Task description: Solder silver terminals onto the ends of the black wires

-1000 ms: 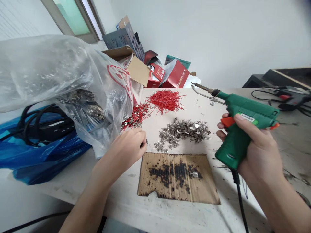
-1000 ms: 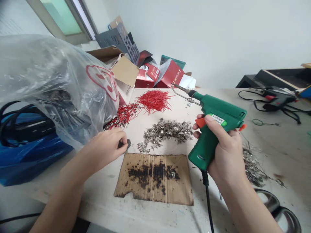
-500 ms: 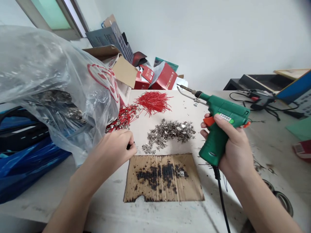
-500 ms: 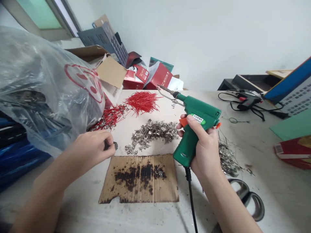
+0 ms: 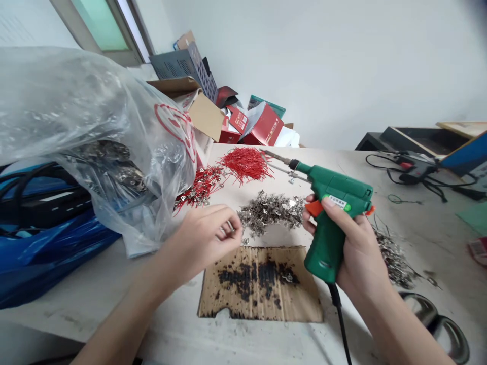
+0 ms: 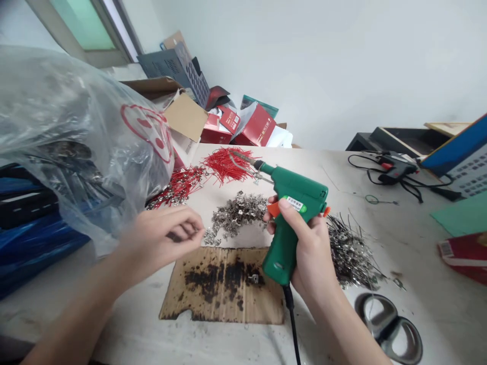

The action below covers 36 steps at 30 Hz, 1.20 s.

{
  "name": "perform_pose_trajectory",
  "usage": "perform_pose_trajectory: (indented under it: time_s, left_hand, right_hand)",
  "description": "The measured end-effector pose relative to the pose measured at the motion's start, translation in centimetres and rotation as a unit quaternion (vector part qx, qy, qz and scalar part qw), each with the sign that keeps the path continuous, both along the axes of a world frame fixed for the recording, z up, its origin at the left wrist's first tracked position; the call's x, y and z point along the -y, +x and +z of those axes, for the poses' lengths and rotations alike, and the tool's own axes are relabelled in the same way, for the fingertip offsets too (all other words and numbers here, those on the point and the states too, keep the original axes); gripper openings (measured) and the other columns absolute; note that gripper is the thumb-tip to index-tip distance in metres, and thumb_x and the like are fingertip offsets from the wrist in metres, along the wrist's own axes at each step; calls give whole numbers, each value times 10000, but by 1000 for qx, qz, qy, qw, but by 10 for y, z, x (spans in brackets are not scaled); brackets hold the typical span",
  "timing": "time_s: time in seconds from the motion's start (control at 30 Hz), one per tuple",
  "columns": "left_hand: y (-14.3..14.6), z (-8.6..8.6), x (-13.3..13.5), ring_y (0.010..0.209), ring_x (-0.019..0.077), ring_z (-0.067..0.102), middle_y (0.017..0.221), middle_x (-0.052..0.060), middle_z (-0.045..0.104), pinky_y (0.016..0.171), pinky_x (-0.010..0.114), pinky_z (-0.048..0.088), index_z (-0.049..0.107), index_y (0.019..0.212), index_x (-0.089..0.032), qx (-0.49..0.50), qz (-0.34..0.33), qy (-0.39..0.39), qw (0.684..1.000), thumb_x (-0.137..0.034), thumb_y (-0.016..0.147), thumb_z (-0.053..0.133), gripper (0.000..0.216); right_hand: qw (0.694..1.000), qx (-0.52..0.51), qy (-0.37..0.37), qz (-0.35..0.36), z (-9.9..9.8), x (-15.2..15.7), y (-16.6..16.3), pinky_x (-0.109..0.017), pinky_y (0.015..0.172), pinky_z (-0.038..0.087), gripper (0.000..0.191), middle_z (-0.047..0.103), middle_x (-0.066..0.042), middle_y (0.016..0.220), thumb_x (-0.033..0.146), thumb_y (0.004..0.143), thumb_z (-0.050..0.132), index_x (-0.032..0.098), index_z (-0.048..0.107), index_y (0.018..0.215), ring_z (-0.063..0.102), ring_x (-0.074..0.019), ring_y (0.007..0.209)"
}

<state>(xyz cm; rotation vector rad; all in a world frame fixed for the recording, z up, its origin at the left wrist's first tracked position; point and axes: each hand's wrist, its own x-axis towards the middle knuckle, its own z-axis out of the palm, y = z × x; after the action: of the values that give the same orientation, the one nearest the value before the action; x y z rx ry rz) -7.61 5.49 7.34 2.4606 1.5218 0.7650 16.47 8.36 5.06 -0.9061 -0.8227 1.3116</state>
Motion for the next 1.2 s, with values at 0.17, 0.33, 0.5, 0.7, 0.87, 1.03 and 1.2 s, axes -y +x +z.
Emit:
perform_pose_trajectory:
  time_s: [0.17, 0.33, 0.5, 0.7, 0.87, 1.03, 1.2]
  left_hand:
    - [33, -8, 9, 737, 98, 657, 848, 3, 703, 650, 173, 557, 692, 862, -181, 223, -21, -83, 971, -157, 928, 639, 89]
    - [43, -17, 13, 867, 109, 705, 956, 8, 724, 747, 174, 611, 726, 963, -193, 343, -24, -123, 931, -167, 934, 682, 59]
    - [45, -22, 16, 915, 87, 726, 1023, -11, 727, 846, 155, 612, 713, 1052, -219, 373, -25, -102, 922, -154, 950, 668, 130]
    - [51, -23, 22, 1001, 112, 729, 1155, 42, 712, 949, 192, 613, 687, 1176, -171, 343, -41, -66, 936, -92, 948, 616, 252]
    - [51, -20, 25, 1111, 161, 703, 1290, 97, 664, 977, 243, 625, 638, 1290, -149, 318, -75, -54, 944, -62, 927, 583, 378]
    - [49, -20, 26, 1195, 203, 668, 1387, 117, 612, 1001, 294, 624, 609, 1345, -172, 288, -90, -27, 953, -44, 904, 543, 464]
    - [49, -24, 27, 1191, 191, 666, 1409, 115, 596, 1017, 286, 615, 579, 1386, -155, 258, -102, 6, 961, -31, 894, 532, 509]
  right_hand:
    - [996, 29, 17, 79, -4, 17, -10, -284, 583, 507, 220, 695, -77, 1048, 372, 872, 771, 236, 753, 1044, 638, -177, 740]
    - [992, 51, 3, 112, -11, 23, -15, -304, 588, 521, 266, 710, -77, 935, 384, 871, 774, 226, 740, 1082, 600, -157, 623]
    - [991, 69, 9, 114, -12, 22, -15, -268, 541, 505, 277, 698, -63, 843, 374, 845, 805, 213, 745, 1062, 601, -149, 603]
    - [993, 82, -3, 88, -4, 23, -14, -266, 500, 499, 357, 697, -62, 793, 356, 728, 900, 201, 765, 1020, 573, -142, 570]
    - [988, 141, 37, 51, -4, 24, -14, -299, 540, 543, 310, 644, -15, 650, 351, 728, 896, 214, 783, 981, 531, -137, 525]
    - [982, 168, 78, 38, -7, 24, -17, -347, 694, 600, 380, 741, -72, 906, 306, 744, 873, 203, 726, 1079, 674, -204, 741]
    - [978, 189, 85, 28, -11, 23, -16, -325, 661, 568, 338, 731, -71, 891, 300, 786, 840, 189, 692, 1068, 656, -189, 723]
